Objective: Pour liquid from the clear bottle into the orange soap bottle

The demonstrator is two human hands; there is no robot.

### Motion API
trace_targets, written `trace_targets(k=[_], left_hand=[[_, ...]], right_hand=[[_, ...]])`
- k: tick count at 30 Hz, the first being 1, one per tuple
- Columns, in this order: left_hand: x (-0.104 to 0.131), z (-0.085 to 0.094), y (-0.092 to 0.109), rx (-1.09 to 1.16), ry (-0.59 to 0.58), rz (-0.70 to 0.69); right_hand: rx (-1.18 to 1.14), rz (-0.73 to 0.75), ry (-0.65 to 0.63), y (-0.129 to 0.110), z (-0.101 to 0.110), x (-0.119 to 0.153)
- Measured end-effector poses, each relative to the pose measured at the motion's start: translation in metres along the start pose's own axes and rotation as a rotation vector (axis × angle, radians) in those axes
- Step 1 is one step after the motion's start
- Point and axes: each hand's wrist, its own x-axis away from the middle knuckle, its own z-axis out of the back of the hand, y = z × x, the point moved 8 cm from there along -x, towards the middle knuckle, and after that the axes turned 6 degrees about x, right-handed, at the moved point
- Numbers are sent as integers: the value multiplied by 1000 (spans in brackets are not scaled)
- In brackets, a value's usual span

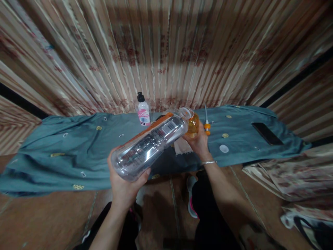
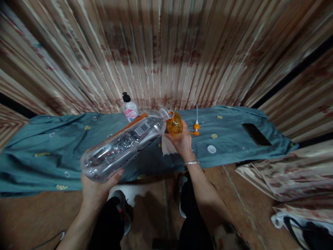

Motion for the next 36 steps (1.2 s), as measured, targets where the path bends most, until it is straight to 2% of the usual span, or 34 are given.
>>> trace_targets(k=[22,25,31,36], left_hand=[[0,5,4,-33,18,-61],[-1,7,4,-19,9,-63],[-1,7,0,-59,-78,-86],[2,9,3,-15,35,-102]], right_hand=[[-13,-16,29,0,-3,1],[-4,-19,40,0,-4,1],[-25,13,58,-1,-4,1],[-12,33,65,2,-5,1]])
